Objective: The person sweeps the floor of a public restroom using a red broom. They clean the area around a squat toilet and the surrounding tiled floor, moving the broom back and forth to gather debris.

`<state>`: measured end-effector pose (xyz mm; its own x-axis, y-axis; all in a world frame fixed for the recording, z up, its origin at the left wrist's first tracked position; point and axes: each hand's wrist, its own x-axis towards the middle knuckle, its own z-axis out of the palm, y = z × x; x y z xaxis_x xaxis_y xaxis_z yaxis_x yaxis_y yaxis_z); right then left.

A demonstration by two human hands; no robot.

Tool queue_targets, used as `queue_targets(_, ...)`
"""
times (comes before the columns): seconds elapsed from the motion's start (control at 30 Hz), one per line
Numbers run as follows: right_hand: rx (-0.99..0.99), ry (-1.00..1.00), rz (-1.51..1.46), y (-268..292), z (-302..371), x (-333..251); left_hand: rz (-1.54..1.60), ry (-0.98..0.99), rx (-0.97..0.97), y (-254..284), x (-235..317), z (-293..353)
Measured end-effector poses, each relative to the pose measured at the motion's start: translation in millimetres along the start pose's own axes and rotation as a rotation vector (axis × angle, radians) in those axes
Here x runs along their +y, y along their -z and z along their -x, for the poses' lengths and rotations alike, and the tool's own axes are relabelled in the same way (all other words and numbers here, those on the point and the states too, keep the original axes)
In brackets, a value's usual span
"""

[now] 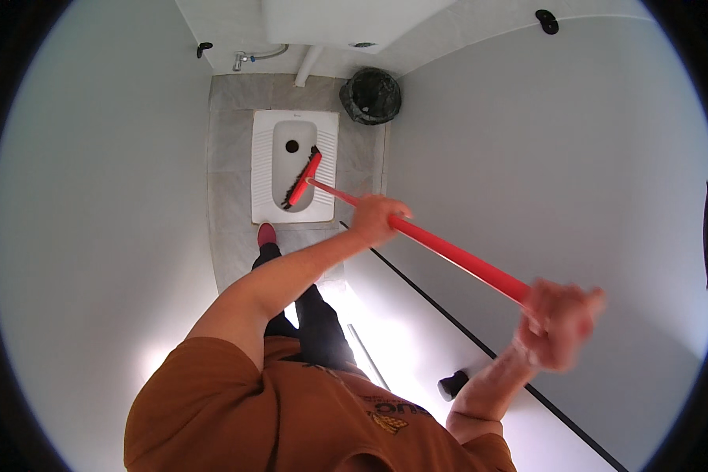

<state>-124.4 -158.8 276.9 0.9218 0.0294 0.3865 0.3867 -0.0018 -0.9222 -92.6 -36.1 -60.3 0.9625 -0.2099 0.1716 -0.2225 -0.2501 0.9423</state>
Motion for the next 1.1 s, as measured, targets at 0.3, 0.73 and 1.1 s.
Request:
queue_targets(0.3, 0.071, -0.01, 0.066, -14.0, -24.1, 2.5, 0.248, 0.124, -0.169, -4.7, 1.0, -30.6)
queue_targets(0.73, -0.233, 0.056, -0.04, -22.7, -17.2, -35.0, 0.159, 0.059, 0.006, 18.3, 36.6, -13.3)
queue_targets(1.1, -0.278, -0.266, 0.048, -40.3, 7.7, 52.6, 0.11, 0.202, 0.04, 22.2, -82.9, 3.0)
